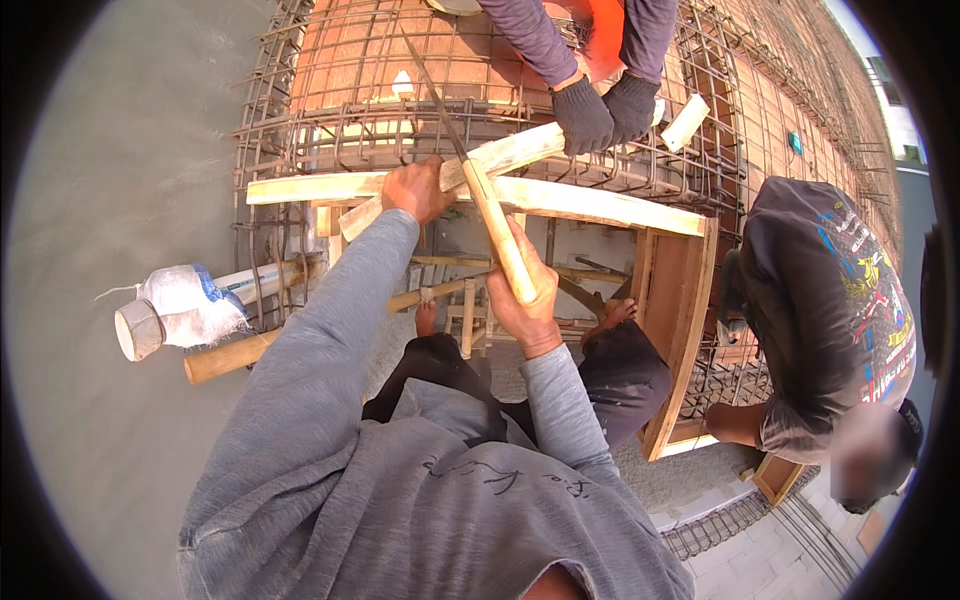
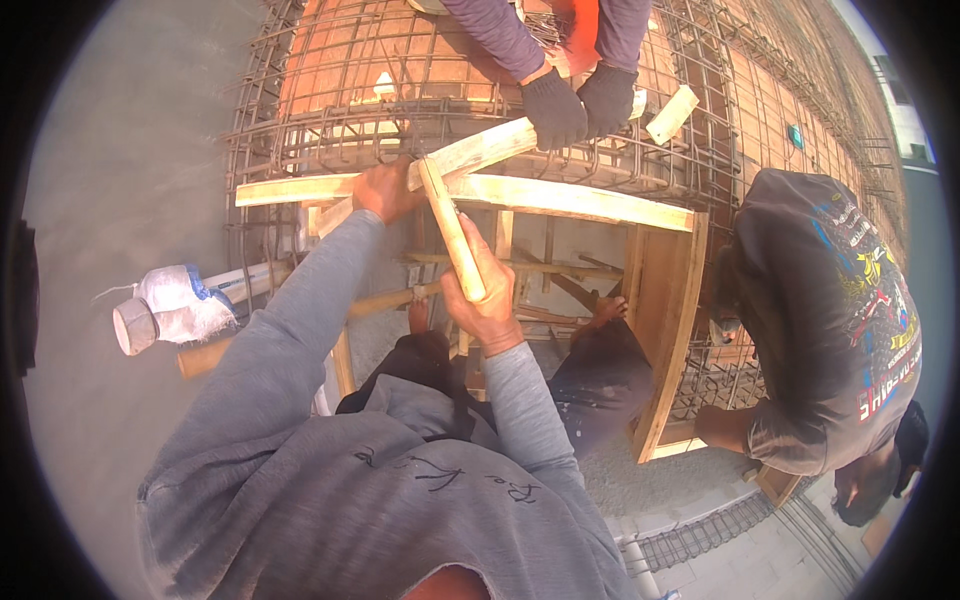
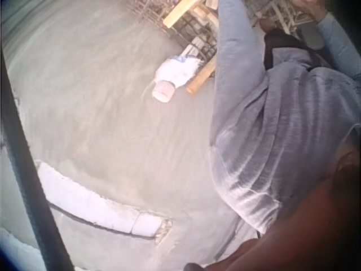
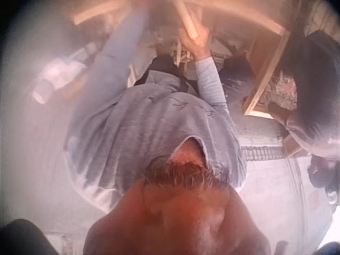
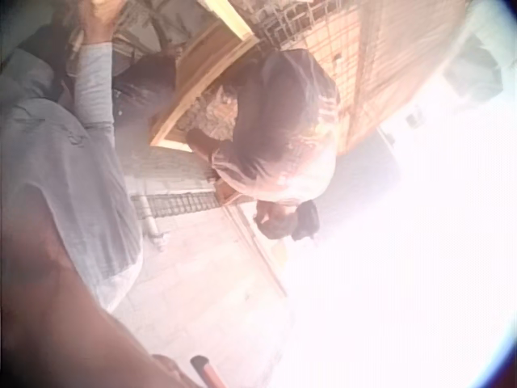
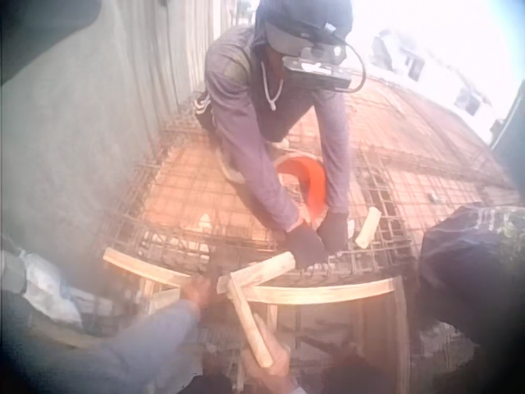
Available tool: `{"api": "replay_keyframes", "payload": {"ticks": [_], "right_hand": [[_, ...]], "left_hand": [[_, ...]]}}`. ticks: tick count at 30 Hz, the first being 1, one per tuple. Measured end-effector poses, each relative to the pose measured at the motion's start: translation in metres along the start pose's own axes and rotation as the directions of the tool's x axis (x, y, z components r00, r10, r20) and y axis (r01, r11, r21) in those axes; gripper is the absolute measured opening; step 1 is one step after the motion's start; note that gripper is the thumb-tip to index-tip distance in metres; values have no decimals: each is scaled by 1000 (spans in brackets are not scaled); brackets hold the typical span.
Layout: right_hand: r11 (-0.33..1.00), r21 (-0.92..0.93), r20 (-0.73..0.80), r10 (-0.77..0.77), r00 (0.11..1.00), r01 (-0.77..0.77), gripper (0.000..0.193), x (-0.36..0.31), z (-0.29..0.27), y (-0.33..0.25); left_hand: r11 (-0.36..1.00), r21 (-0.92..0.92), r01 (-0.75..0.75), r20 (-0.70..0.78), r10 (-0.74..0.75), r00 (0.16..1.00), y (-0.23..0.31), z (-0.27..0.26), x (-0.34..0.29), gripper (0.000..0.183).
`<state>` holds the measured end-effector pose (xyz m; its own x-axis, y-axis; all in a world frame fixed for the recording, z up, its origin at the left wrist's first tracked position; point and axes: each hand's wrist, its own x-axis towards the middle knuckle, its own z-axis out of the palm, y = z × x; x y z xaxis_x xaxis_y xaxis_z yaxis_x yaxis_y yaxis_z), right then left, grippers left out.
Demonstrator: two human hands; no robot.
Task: The person assembles wooden formwork on a rebar grid at a construction site. They use a hammer to secure wooden planks and a hand saw to cut a piece of wood to size, working alongside other construction workers.
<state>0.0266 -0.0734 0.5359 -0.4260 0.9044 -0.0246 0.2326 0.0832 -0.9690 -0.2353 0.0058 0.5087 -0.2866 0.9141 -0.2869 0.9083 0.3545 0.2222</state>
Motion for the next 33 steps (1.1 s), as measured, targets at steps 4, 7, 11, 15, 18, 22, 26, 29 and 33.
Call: {"api": "replay_keyframes", "payload": {"ticks": [4, 7, 11, 15, 18, 22, 26, 29, 33], "right_hand": [[960, -268, -86, -112, 990, 85, 59, -81, -39, -48], [946, -295, -47, -154, 987, 134, 60, -122, -65, -80], [978, -161, -97, -147, 984, 130, 63, -34, -22, -36], [996, -53, -80, -81, 994, 77, 63, 16, 6, -8], [955, -241, -66, -196, 978, 176, 57, -65, -36, -47], [955, -281, -4, -98, 995, 93, 57, -101, -64, -71], [960, -162, -58, -242, 969, 230, 65, 10, -7, -16], [998, -28, -45, -53, 998, 52, 65, 17, -1, -28], [959, -244, -57, -160, 985, 142, 59, -70, -49, -91]], "left_hand": [[1000, -1, -31, 12, 32, 999, -2, 3, 4, 54], [999, 9, -40, -17, 40, 999, -4, 15, -1, 54], [999, -14, -35, -72, 34, 997, -5, 21, -3, 56], [1000, 23, -18, 7, 18, 1000, -2, 7, 3, 54], [1000, 8, -22, -15, 22, 1000, 1, 1, 6, 53], [1000, -6, -23, 20, 23, 1000, 1, 8, -6, 52], [999, 12, -35, 5, 35, 999, -2, 9, 2, 53], [1000, 21, 0, 36, -1, 999, -3, 5, 10, 54], [1000, 4, 4, 81, -4, 997, -2, 10, 7, 56]]}}
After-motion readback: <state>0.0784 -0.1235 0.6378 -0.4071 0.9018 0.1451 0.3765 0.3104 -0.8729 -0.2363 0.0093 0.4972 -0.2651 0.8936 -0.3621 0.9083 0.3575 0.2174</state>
